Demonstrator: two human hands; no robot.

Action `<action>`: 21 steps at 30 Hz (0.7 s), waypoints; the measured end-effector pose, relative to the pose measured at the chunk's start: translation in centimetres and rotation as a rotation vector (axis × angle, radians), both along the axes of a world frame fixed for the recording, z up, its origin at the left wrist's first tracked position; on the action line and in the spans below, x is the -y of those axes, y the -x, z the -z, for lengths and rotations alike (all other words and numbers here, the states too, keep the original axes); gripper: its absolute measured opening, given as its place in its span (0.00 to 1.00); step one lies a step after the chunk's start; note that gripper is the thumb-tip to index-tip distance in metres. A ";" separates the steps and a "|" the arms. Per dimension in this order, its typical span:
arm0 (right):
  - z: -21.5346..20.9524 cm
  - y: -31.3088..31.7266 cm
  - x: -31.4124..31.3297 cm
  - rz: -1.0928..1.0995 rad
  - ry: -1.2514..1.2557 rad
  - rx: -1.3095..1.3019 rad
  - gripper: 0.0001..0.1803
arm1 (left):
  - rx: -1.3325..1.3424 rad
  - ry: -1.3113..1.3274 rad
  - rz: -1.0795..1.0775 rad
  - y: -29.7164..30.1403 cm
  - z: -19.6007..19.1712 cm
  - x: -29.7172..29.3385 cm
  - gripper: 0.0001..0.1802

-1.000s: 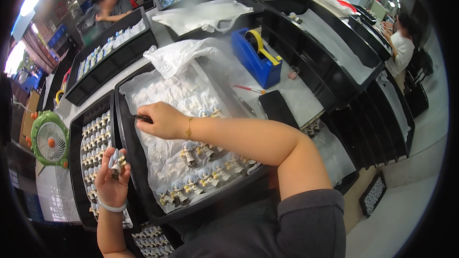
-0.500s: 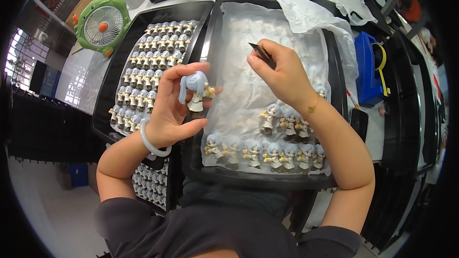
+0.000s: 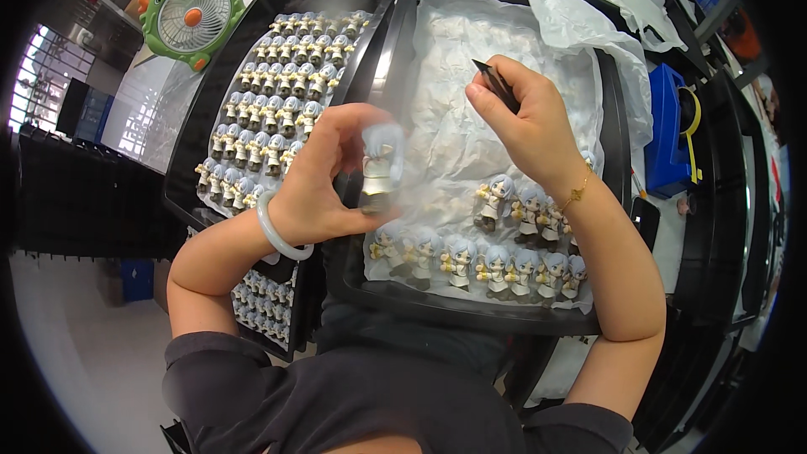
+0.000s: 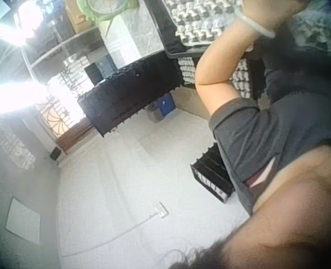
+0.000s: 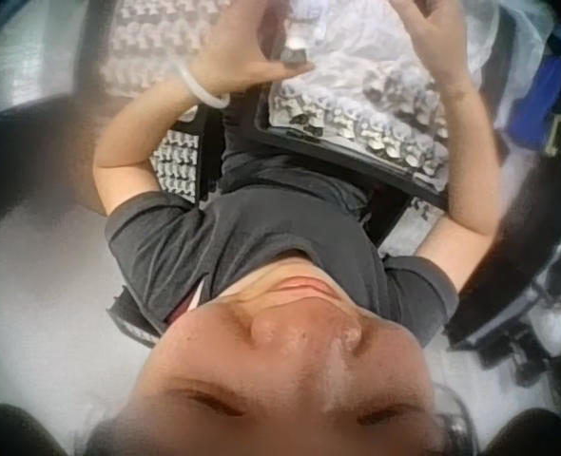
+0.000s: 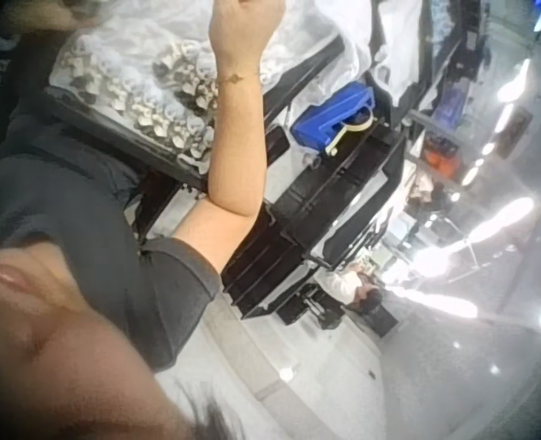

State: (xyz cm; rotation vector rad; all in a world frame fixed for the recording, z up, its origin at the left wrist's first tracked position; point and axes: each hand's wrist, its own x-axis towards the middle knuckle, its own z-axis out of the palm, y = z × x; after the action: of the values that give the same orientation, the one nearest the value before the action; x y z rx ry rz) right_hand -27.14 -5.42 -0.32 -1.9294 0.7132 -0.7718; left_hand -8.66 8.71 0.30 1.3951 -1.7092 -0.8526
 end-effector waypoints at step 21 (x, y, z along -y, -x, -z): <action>0.0 -0.3 -0.3 -0.016 -0.031 0.016 0.10 | 0.253 0.417 0.017 -0.3 0.5 0.5 0.33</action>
State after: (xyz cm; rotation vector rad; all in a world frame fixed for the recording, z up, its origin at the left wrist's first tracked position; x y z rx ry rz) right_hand -26.84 -5.15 -0.34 -1.8967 0.6955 -0.7617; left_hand -8.34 8.21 -0.17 1.2376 -1.9532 -0.3054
